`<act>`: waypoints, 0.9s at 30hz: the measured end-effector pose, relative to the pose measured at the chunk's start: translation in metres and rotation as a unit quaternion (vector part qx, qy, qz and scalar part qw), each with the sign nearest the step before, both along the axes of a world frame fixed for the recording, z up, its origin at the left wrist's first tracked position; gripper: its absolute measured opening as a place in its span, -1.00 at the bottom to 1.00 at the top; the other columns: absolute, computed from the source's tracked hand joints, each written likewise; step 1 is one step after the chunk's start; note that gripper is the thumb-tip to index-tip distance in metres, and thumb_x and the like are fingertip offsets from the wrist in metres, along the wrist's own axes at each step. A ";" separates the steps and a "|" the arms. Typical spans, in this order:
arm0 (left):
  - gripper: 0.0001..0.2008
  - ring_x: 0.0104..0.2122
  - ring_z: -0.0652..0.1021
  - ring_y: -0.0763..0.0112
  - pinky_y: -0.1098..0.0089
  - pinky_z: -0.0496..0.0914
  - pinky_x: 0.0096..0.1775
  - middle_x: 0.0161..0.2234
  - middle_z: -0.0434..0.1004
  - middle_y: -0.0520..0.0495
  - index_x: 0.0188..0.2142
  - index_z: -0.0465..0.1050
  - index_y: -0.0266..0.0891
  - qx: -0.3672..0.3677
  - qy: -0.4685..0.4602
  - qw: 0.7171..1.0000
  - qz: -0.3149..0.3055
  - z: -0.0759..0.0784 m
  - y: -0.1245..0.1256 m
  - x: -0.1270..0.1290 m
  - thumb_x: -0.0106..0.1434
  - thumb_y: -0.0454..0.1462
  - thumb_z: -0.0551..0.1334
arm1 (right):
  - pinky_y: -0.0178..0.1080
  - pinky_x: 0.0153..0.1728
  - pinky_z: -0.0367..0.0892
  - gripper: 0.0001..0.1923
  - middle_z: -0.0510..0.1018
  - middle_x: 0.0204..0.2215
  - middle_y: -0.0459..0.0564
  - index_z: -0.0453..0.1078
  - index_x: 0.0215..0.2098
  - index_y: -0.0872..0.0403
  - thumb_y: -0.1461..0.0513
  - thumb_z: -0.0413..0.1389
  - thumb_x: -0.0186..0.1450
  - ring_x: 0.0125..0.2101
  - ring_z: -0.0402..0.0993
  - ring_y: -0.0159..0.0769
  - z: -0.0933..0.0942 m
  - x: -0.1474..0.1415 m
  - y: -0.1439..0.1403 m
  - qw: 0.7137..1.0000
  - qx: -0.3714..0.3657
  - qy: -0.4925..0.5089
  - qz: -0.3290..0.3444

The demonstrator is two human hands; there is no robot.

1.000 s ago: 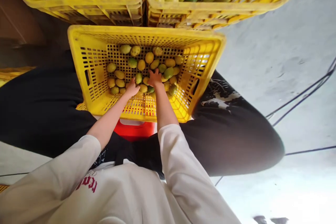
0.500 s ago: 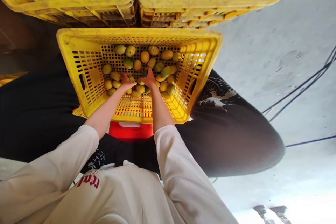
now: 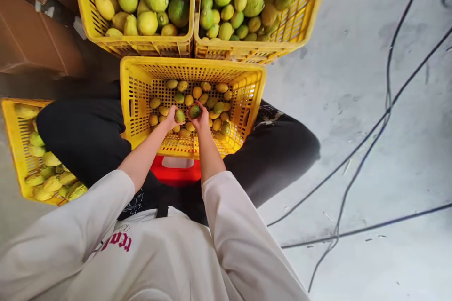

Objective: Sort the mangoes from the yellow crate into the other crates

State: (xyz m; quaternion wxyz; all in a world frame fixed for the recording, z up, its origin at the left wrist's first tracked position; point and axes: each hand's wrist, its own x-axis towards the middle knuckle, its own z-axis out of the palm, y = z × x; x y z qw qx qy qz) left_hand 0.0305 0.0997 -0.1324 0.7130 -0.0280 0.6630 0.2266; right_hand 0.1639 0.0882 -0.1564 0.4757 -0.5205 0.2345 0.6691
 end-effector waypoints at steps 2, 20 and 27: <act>-0.76 -0.05 0.59 0.21 0.22 0.51 0.16 -0.38 0.46 -0.05 -0.23 0.32 -0.10 -0.008 0.008 1.000 0.019 0.016 0.003 -0.002 0.65 -0.18 0.08 | -0.18 -0.08 0.72 -0.84 0.62 -0.41 -0.17 0.46 0.02 -0.05 0.24 0.09 0.52 -0.32 0.65 -0.24 0.011 -0.004 -0.003 0.999 0.019 0.027 -0.036; -0.74 -0.45 0.63 0.43 0.41 0.50 -0.30 -0.41 0.59 0.10 -0.22 0.42 -0.10 0.252 0.002 0.966 0.063 0.142 -0.012 -0.027 0.38 -0.22 0.51 | -0.51 -0.61 0.32 -0.76 0.59 -0.42 -0.20 0.43 -0.21 -0.04 0.09 0.38 0.46 -0.50 0.46 -0.45 0.118 -0.013 -0.006 0.961 0.264 0.078 0.014; -0.69 -0.60 0.51 0.55 0.52 0.35 -0.52 -0.49 0.54 0.12 -0.24 0.44 -0.14 0.286 0.024 0.957 0.038 0.168 -0.033 -0.029 0.35 -0.23 0.57 | -0.42 -0.63 0.25 -0.56 0.52 -0.48 -0.16 0.34 -0.34 -0.04 -0.02 0.44 0.43 -0.50 0.46 -0.37 0.138 -0.013 -0.019 0.956 0.251 -0.096 0.119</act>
